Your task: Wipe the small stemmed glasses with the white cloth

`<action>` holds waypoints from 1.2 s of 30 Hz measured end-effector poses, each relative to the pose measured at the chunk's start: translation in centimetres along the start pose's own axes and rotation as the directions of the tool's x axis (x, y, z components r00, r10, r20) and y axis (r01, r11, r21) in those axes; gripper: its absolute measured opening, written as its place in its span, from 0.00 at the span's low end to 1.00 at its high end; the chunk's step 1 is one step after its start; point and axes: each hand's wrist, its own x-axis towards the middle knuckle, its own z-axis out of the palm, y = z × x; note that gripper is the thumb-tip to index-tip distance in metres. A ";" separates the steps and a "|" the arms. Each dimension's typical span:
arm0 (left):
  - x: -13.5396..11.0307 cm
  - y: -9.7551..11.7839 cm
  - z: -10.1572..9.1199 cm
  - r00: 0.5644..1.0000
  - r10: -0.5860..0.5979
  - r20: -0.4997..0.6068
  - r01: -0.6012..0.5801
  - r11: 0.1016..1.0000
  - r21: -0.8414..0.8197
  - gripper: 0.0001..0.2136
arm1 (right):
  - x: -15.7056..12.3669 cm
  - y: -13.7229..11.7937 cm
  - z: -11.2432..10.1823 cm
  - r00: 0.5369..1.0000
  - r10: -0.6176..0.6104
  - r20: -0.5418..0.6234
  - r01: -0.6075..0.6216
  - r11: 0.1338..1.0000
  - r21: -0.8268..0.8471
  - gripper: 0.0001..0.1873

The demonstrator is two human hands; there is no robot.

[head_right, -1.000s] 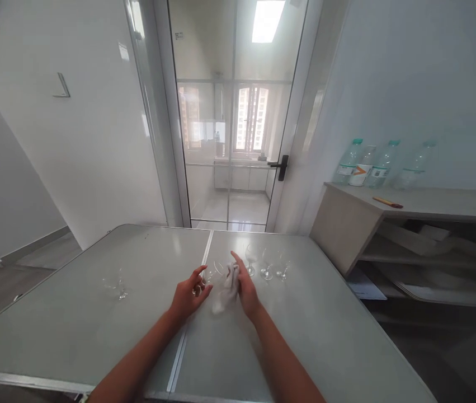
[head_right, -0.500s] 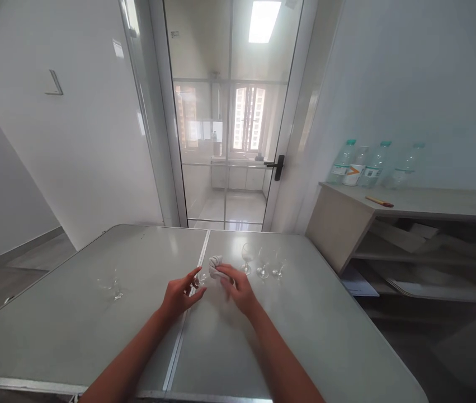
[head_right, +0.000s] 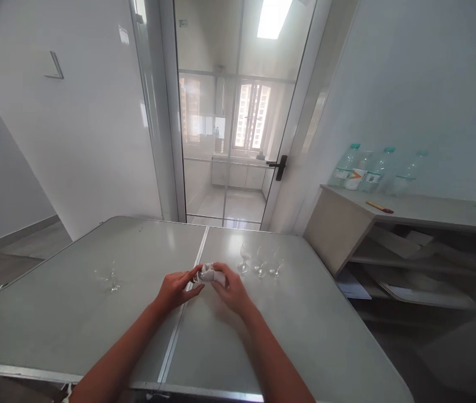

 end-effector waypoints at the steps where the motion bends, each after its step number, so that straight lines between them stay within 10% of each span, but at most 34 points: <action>1: 0.0 0.0 -0.1 1.000 -0.008 0.017 0.008 1.000 0.010 0.24 | 0.0 0.1 -0.1 0.999 0.031 0.014 -0.031 0.999 0.030 0.19; 7: 0.0 -0.2 -0.6 0.991 0.045 0.122 -0.044 0.999 -0.005 0.23 | -0.2 0.2 -0.5 0.950 0.212 0.229 -0.256 0.949 0.182 0.15; 13: 0.3 0.6 -0.5 0.987 0.058 0.149 -0.058 0.998 -0.007 0.24 | -0.4 0.2 -1.8 0.777 0.444 0.446 -0.628 0.592 0.506 0.22; 19: 1.2 1.9 -1.9 0.949 -0.131 0.288 0.247 0.876 -0.414 0.27 | -0.5 1.0 -3.1 0.848 0.227 0.479 -0.409 0.855 0.318 0.20; 25: 2.2 2.2 -2.9 0.747 -0.152 0.647 0.578 0.628 -0.521 0.30 | -0.4 1.8 -3.3 0.831 0.075 0.551 -0.159 0.981 0.108 0.19; 28: 1.9 1.7 -2.5 0.838 -0.222 0.498 0.490 0.708 -0.509 0.28 | -0.4 1.4 -3.1 0.862 0.163 0.480 -0.307 0.922 0.238 0.24; 32: 1.1 1.0 -1.6 0.986 -0.116 0.122 0.150 0.936 -0.319 0.25 | -0.3 0.8 -3.0 0.807 0.360 0.468 -0.587 0.571 0.574 0.29; 36: 0.7 0.5 -1.0 0.989 0.137 -0.055 -0.139 0.989 -0.046 0.21 | -0.2 1.1 -2.7 0.801 0.381 0.462 -0.591 0.380 0.711 0.25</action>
